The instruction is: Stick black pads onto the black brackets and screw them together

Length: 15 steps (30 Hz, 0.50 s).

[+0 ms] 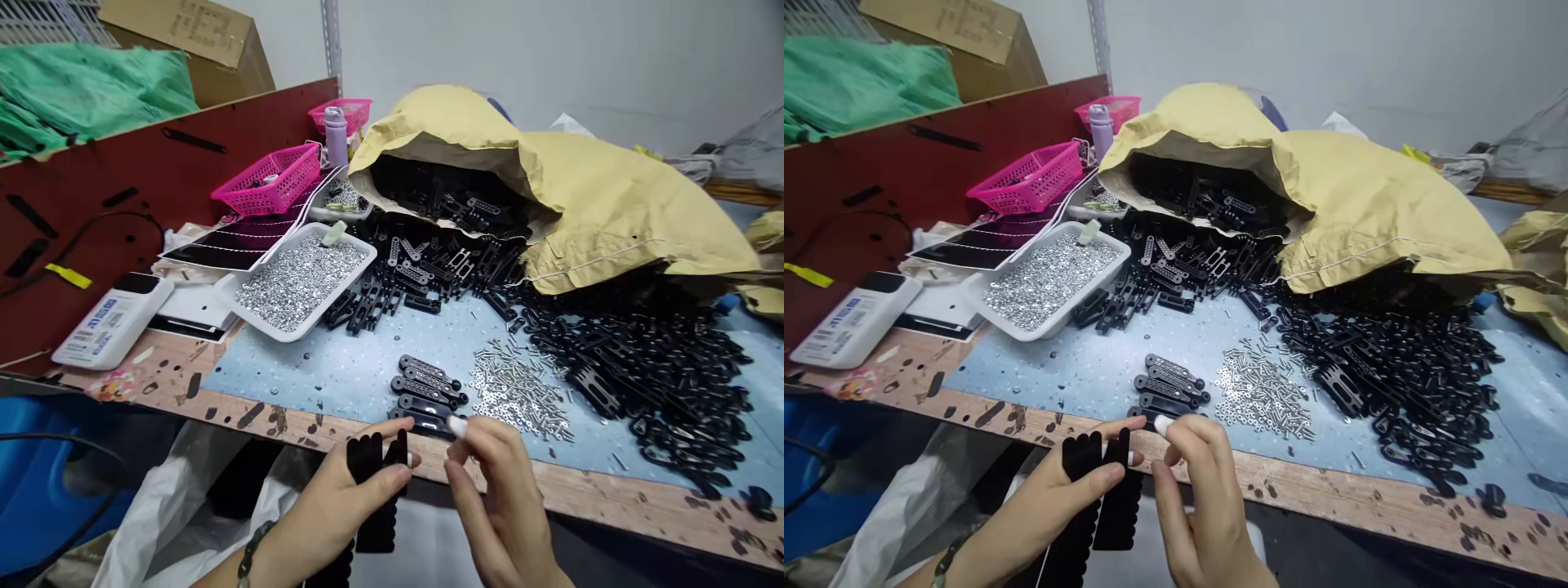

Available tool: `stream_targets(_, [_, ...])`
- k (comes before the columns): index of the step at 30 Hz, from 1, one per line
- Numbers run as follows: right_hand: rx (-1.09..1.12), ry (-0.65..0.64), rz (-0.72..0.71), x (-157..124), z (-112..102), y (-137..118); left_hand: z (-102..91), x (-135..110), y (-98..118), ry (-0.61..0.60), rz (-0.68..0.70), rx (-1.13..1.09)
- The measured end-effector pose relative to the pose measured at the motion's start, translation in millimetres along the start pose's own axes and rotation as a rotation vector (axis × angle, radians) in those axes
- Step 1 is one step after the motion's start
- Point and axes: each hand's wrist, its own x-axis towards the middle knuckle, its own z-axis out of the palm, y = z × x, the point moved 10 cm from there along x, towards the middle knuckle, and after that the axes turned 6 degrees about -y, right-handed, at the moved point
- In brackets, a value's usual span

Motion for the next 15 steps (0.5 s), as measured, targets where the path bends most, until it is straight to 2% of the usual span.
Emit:
stream_targets(4, [0.049,-0.250,0.066,22,24,4,-2.2,3,1,-0.008,0.033,0.182])
stream_targets(6, [0.064,-0.302,0.062,25,29,8,-6.1,5,4,-0.023,0.057,0.280])
stream_targets(8, [0.107,-0.200,0.136,27,18,26,-17.1,11,16,0.022,0.146,0.432])
stream_targets(11, [0.223,0.032,0.389,22,-3,75,-25.1,19,48,0.128,0.428,0.843])
stream_targets(13, [0.345,0.085,0.541,17,1,104,-15.7,25,57,0.119,0.569,1.117])
stream_targets(15, [0.448,0.089,0.630,15,15,119,-6.6,31,54,0.083,0.616,1.265])
